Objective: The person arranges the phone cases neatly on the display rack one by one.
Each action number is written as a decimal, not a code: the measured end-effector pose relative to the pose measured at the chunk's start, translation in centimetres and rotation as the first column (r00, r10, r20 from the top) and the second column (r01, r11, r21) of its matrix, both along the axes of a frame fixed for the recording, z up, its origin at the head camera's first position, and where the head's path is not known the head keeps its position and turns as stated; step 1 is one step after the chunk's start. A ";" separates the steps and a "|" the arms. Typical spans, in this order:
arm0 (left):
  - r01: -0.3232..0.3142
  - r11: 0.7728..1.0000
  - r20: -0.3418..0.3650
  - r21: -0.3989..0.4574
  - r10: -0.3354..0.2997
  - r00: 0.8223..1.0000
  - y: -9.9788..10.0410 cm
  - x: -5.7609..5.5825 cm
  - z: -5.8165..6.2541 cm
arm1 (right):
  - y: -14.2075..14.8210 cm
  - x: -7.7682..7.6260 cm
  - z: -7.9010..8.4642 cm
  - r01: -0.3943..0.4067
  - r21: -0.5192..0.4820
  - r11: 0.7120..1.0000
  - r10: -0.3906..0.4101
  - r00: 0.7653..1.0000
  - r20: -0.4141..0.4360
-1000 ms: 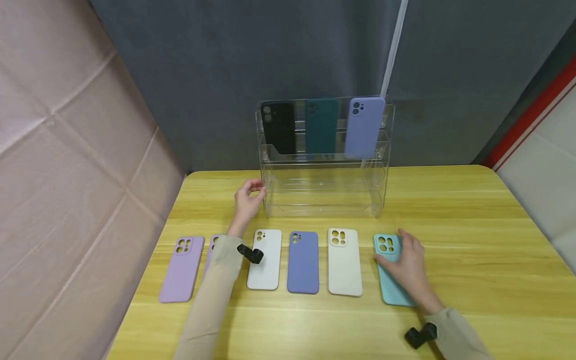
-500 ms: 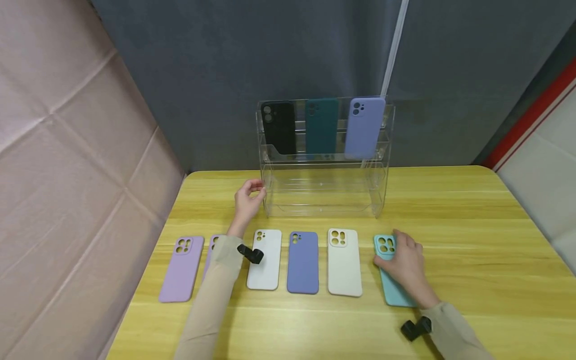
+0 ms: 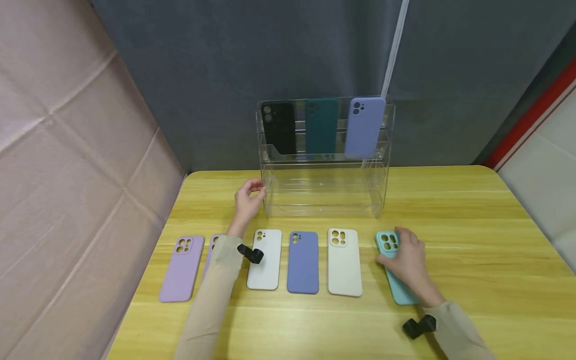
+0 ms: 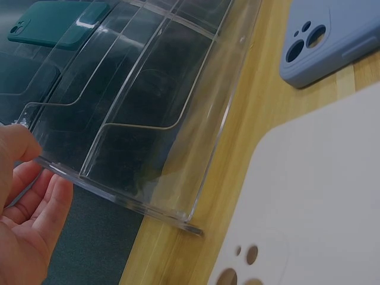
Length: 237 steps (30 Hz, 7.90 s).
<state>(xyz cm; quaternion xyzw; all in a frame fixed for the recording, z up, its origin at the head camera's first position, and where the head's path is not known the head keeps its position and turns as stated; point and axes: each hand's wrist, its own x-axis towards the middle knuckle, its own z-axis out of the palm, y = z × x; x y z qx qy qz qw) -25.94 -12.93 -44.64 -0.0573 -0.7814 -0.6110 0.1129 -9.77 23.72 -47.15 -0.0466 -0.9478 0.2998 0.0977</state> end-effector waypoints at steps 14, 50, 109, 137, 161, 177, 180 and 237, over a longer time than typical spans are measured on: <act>0.002 1.000 -0.009 -0.004 -0.002 1.000 0.0 -0.1 -0.2 | -0.2 -1.3 1.6 -0.025 -0.099 0.995 0.006 0.982 -0.191; 0.035 0.999 -0.039 0.013 -0.034 0.999 0.6 2.2 3.0 | -6.2 -9.3 8.5 -0.219 -0.132 0.967 0.140 0.886 -0.441; 0.020 0.999 -0.050 0.036 -0.019 0.999 0.5 -0.4 -0.4 | -19.2 -17.8 12.6 -0.211 -0.244 0.946 -0.011 0.734 -0.679; 0.051 0.999 -0.084 0.004 -0.051 0.995 1.1 1.4 2.4 | -22.9 -19.2 9.8 -0.046 -0.289 0.956 -0.151 0.770 -0.620; 0.035 0.999 -0.039 -0.012 -0.035 0.999 0.9 0.8 1.4 | -23.6 -19.1 9.7 0.009 -0.216 0.976 -0.137 0.799 -0.586; 0.014 1.000 -0.011 0.011 -0.014 1.000 0.6 -0.3 -0.1 | -21.4 -16.9 10.3 -0.106 -0.237 0.966 -0.073 0.766 -0.638; 0.012 1.000 -0.011 0.009 -0.012 1.000 0.6 -0.4 -0.1 | -21.0 -16.3 10.5 -0.121 -0.246 0.962 -0.067 0.767 -0.638; 0.013 1.000 0.000 0.004 -0.013 1.000 0.6 -0.5 -0.3 | -10.8 -5.4 1.2 -0.133 -0.234 0.963 0.043 0.933 -0.357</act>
